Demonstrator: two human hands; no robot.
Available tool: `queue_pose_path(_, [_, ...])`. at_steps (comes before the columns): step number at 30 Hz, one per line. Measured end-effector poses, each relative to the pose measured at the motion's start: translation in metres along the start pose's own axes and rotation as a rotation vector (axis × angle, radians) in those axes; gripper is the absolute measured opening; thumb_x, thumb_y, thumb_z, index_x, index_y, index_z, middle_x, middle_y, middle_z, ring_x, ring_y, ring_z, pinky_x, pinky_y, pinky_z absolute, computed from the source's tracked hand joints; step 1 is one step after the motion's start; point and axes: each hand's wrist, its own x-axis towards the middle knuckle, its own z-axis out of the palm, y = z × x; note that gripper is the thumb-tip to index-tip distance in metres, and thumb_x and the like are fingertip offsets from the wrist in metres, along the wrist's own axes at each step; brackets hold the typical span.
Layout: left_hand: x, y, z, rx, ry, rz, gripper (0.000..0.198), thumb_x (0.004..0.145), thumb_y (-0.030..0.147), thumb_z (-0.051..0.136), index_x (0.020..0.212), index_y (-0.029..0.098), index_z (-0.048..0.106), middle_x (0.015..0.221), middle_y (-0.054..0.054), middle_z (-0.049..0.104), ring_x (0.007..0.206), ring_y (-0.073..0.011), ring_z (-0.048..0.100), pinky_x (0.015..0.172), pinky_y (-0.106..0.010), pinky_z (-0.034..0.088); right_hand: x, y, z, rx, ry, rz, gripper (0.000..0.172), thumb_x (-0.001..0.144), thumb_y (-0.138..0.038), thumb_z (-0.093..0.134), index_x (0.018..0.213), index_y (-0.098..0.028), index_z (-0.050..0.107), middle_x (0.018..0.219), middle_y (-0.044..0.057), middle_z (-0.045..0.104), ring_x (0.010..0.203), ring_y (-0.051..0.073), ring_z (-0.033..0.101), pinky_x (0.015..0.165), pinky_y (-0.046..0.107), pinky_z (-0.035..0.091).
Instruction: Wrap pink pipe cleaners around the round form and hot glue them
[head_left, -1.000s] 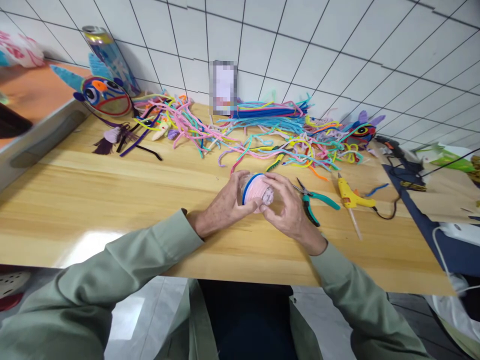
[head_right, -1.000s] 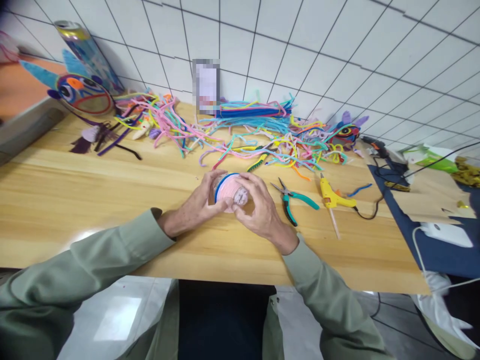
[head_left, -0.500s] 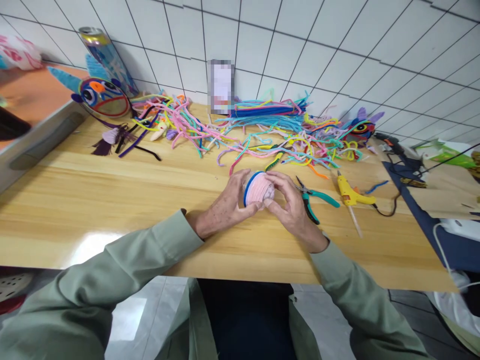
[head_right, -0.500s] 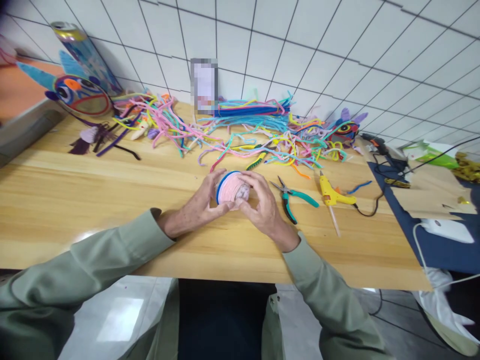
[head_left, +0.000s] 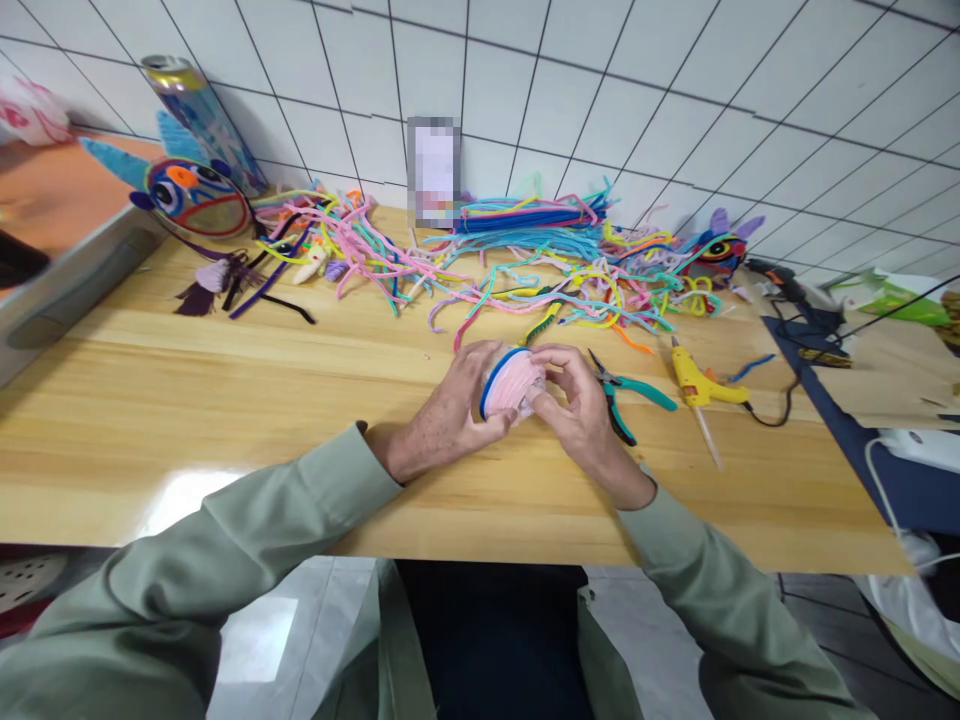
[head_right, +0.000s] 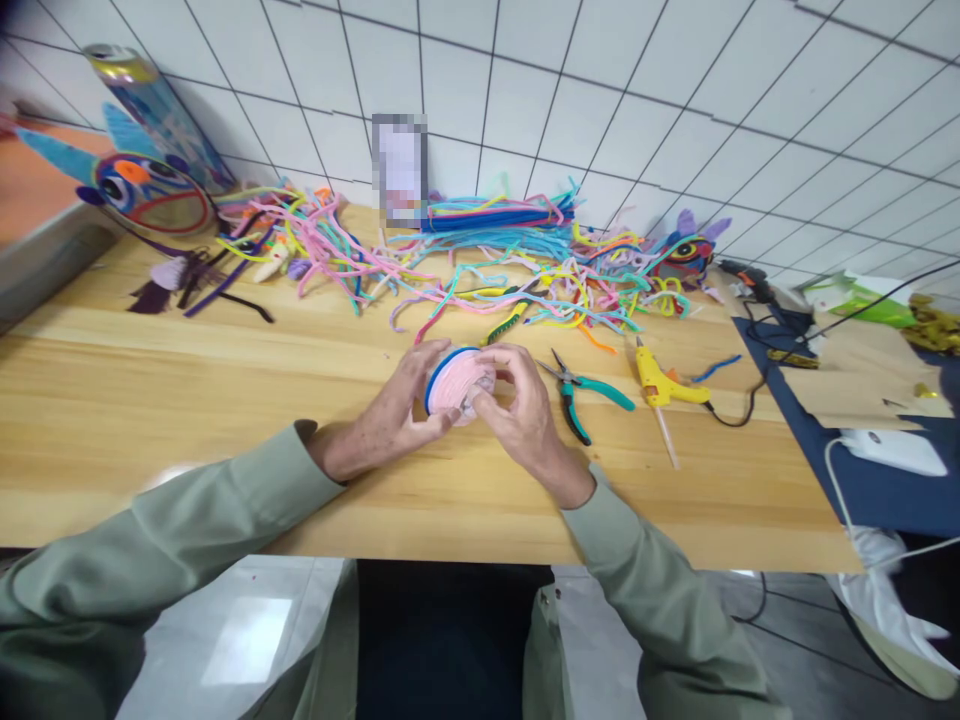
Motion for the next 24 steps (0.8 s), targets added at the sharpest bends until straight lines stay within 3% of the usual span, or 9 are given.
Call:
queue_pose_path(11, [-0.0019,-0.0058,0.004,-0.038,-0.033,-0.027,0.092,0.096,0.041,0.079,0.17,0.023,0.027,0.171,-0.025,0.042,0.164,-0.0432,0.043,0.137,-0.067,0.036,-0.0004,-0.0026,0.0022,-0.064,0.029,0.02,0.026,0.095,-0.031,0.067,0.121,-0.03,0.063,0.127,0.007,0.07,0.122,0.027,0.069,0.1,0.046,0.065])
queue_pose_path(24, [-0.0019,-0.0006,0.0009,-0.061,-0.036,-0.014,0.078,0.104,0.046,0.069,0.168,0.023,0.032,0.169,-0.022,0.044,0.164,-0.0399,0.041,0.138,-0.064,0.035,-0.0011,0.0001,0.0043,-0.032,0.046,0.035,0.027,0.094,-0.031,0.066,0.121,-0.029,0.063,0.124,0.007,0.07,0.117,0.026,0.07,0.098,0.045,0.064])
